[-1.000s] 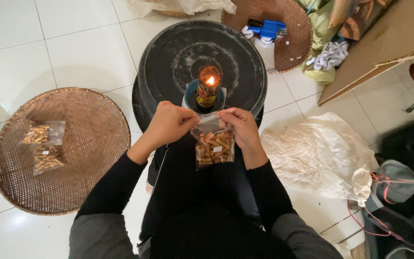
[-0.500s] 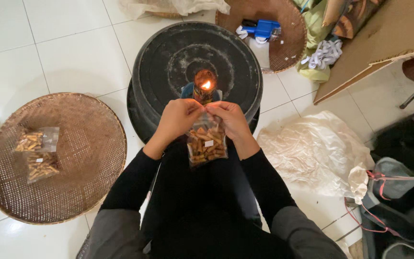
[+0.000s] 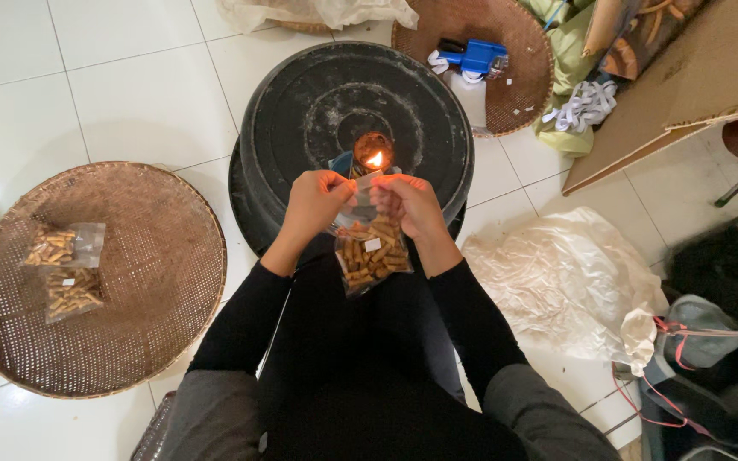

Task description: The person sits on the floor and seals clear plastic bags filled with stick-shaped snack items by melting each bag's opening over a burning candle flame. They take filled bags one at a time from a woven tray, press and melt the open end shut, then place the sealed bag back on the tray.

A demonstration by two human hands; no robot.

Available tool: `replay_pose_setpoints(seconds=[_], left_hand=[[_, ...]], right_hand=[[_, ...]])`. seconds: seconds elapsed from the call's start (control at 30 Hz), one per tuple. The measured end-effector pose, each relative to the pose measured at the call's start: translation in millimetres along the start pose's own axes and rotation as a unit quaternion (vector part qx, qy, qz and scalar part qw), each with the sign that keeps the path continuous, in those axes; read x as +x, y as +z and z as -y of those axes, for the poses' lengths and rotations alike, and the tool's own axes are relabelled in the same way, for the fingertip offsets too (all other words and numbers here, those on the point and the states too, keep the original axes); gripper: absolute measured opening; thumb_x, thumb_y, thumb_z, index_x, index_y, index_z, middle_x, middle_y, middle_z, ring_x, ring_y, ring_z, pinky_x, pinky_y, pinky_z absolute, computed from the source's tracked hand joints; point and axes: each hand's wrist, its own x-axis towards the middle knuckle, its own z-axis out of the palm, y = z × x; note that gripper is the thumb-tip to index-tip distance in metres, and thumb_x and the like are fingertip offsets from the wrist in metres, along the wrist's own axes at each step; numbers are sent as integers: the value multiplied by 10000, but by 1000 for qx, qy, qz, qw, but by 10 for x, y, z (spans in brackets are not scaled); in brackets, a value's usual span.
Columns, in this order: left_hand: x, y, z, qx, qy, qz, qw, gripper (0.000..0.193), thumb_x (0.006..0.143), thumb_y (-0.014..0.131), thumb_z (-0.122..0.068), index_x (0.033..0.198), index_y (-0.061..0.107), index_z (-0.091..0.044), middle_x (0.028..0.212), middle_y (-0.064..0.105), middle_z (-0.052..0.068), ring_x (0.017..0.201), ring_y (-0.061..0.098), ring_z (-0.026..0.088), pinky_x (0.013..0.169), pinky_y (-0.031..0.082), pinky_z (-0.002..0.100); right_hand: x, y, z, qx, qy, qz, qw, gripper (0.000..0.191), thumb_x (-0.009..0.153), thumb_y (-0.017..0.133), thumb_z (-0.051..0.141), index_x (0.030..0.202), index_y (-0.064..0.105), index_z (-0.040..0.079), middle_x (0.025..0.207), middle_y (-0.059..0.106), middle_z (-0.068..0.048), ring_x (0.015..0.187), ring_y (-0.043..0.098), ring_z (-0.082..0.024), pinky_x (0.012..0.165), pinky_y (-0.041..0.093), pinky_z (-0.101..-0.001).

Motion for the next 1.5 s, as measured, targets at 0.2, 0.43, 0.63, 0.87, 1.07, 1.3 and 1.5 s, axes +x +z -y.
replay_pose_setpoints(seconds=[0.2,0.43,0.63,0.87,1.07,1.3,1.5], left_hand=[[6,2,-8,-51,-32,12,998,262,914,687,-227,851,769,14,722,770,47,627,724,92,591,537,248],[44,39,32,-50,-32,9,998,234,900,695,-219,853,772,-3,715,768,39,625,724,92,589,534,243],[68,71,40,-66,-30,17,997,241,906,691,-213,821,759,2,711,764,42,629,729,94,597,543,242],[87,93,39,-74,-31,19,997,248,908,696,-209,798,756,4,706,760,46,624,724,95,606,550,242],[85,107,51,-108,-45,26,993,243,907,705,-202,800,749,12,714,759,46,626,722,95,609,551,239],[120,154,123,-108,-31,21,993,259,915,709,-213,800,737,18,714,754,55,630,716,91,604,542,235],[184,188,211,-116,-26,30,992,213,892,691,-172,828,741,25,719,758,55,634,723,97,599,552,240]], right_hand=[[-15,59,2,-24,-13,-26,999,148,965,682,107,926,727,-29,793,736,-96,651,689,-141,592,559,-257],[-5,53,22,-46,-8,-52,998,155,957,685,114,933,729,-32,808,735,-89,659,688,-120,585,563,-242],[-25,30,40,-43,-23,-45,998,148,963,686,99,934,735,-38,806,734,-89,662,682,-118,578,559,-236],[-41,61,108,-58,-12,-76,995,137,954,689,103,936,737,-24,797,728,-79,662,690,-120,577,571,-236],[-74,95,145,-56,-13,-75,996,138,952,694,104,934,732,-27,792,725,-79,660,688,-123,568,561,-240],[-17,10,149,-48,-16,-75,996,117,938,706,94,914,727,-18,782,721,-81,654,684,-126,565,557,-246],[21,-79,146,-57,-14,-89,994,111,936,708,95,921,729,-13,787,724,-79,664,691,-129,575,551,-248]])
